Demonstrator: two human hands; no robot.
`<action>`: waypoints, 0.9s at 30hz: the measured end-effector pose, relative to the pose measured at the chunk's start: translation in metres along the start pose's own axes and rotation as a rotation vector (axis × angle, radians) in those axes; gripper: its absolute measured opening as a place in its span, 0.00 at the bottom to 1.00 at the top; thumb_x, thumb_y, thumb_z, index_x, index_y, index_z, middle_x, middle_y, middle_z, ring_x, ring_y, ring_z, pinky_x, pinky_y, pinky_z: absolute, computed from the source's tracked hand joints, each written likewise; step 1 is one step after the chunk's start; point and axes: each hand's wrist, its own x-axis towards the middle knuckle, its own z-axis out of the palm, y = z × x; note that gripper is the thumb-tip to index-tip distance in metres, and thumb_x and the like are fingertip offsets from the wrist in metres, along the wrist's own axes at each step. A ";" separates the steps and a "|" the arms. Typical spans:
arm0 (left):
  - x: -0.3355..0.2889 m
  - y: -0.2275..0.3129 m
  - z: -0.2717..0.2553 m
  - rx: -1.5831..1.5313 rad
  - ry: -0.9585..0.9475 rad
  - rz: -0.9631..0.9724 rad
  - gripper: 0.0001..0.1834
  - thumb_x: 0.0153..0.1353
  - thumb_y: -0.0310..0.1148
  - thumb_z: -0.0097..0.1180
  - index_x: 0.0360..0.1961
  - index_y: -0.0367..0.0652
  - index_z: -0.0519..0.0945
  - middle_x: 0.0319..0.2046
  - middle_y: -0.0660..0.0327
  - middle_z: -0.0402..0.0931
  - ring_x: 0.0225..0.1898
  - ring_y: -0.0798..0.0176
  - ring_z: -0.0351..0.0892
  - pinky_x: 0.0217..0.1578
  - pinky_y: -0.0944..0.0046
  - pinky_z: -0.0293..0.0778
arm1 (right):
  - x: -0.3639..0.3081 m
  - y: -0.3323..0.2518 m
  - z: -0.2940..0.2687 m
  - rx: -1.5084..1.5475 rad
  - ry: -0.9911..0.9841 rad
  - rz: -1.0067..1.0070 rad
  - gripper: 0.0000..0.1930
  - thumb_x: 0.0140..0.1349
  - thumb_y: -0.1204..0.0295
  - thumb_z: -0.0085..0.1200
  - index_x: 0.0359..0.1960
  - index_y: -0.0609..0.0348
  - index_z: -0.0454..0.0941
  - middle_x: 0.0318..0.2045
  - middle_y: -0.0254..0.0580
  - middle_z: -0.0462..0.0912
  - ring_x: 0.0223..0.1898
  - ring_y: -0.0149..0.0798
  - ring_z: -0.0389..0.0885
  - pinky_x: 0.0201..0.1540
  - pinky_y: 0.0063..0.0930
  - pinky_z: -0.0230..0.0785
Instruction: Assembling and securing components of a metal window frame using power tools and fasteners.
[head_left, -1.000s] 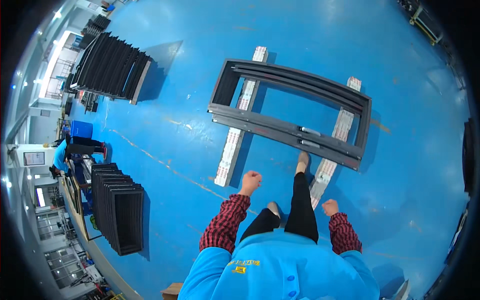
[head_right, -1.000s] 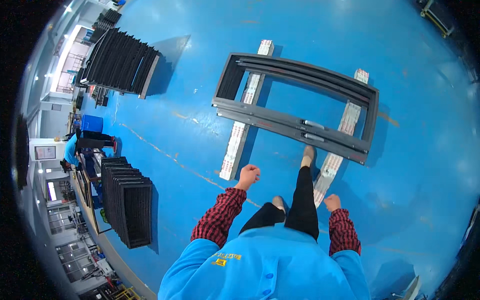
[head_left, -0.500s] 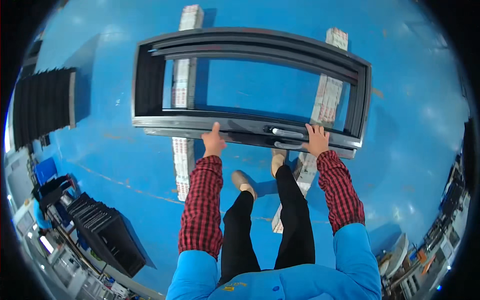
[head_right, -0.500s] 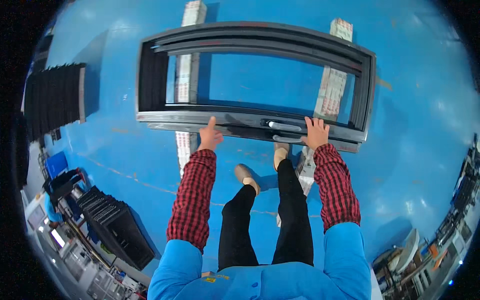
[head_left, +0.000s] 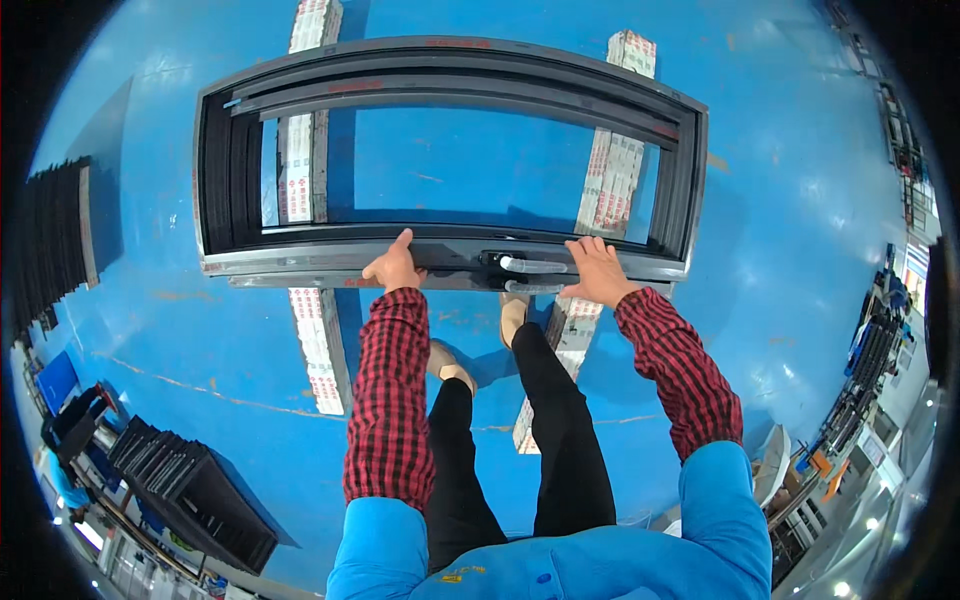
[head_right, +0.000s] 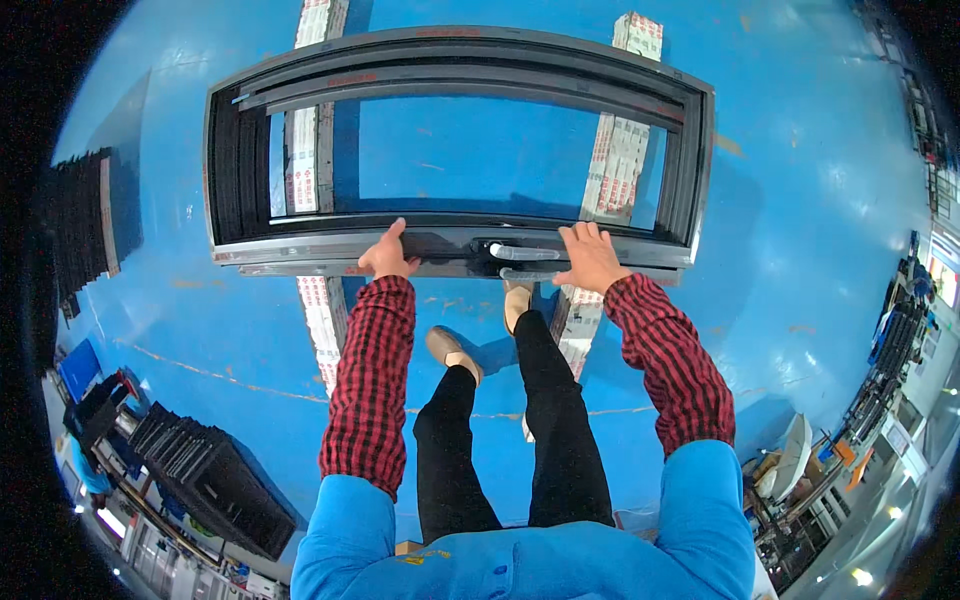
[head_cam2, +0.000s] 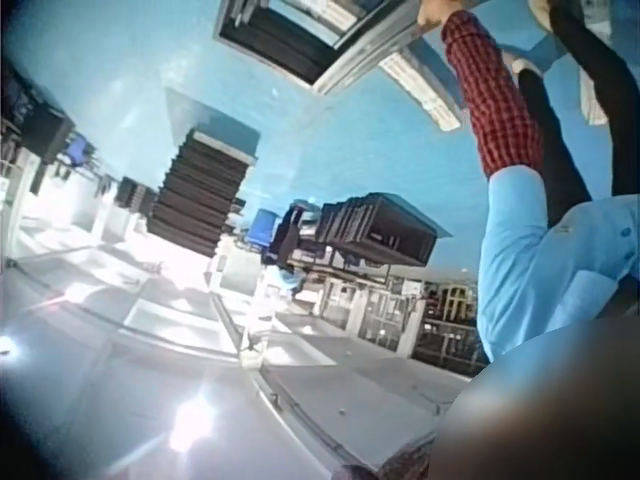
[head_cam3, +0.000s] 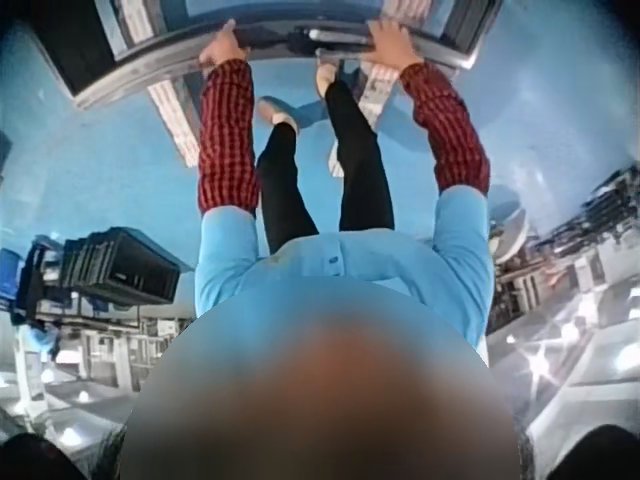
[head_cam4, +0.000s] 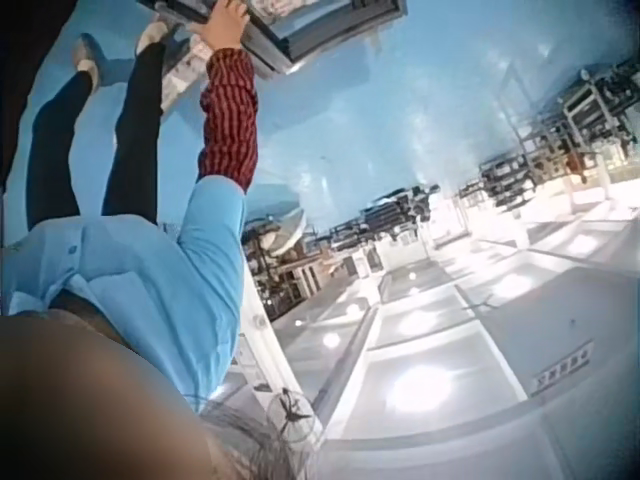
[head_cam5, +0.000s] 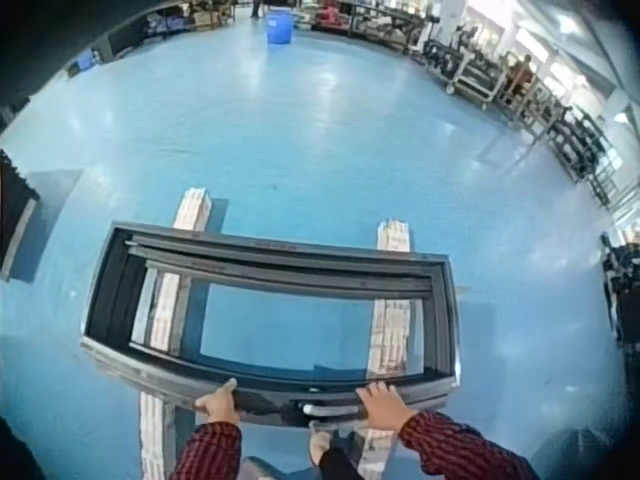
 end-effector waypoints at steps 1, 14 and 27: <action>-0.002 -0.007 0.011 0.044 0.079 0.052 0.38 0.57 0.43 0.67 0.50 0.35 0.50 0.44 0.43 0.69 0.38 0.50 0.75 0.34 0.51 0.77 | 0.006 -0.009 -0.007 -0.005 -0.007 -0.003 0.44 0.40 0.53 0.74 0.58 0.59 0.67 0.49 0.47 0.72 0.49 0.49 0.68 0.52 0.41 0.59; -0.002 -0.031 0.017 0.284 0.300 0.328 0.40 0.52 0.41 0.66 0.47 0.33 0.47 0.48 0.32 0.59 0.46 0.47 0.67 0.43 0.47 0.74 | 0.173 -0.041 -0.034 -0.449 0.128 -1.036 0.02 0.54 0.68 0.58 0.29 0.47 0.78 0.36 0.38 0.76 0.39 0.42 0.76 0.52 0.43 0.64; -0.015 -0.014 0.011 0.349 0.259 0.230 0.39 0.54 0.44 0.62 0.48 0.28 0.49 0.46 0.30 0.63 0.47 0.42 0.70 0.50 0.46 0.71 | 0.082 -0.049 -0.035 -0.133 0.164 -0.462 0.23 0.46 0.63 0.69 0.41 0.55 0.71 0.38 0.44 0.73 0.40 0.45 0.73 0.51 0.41 0.60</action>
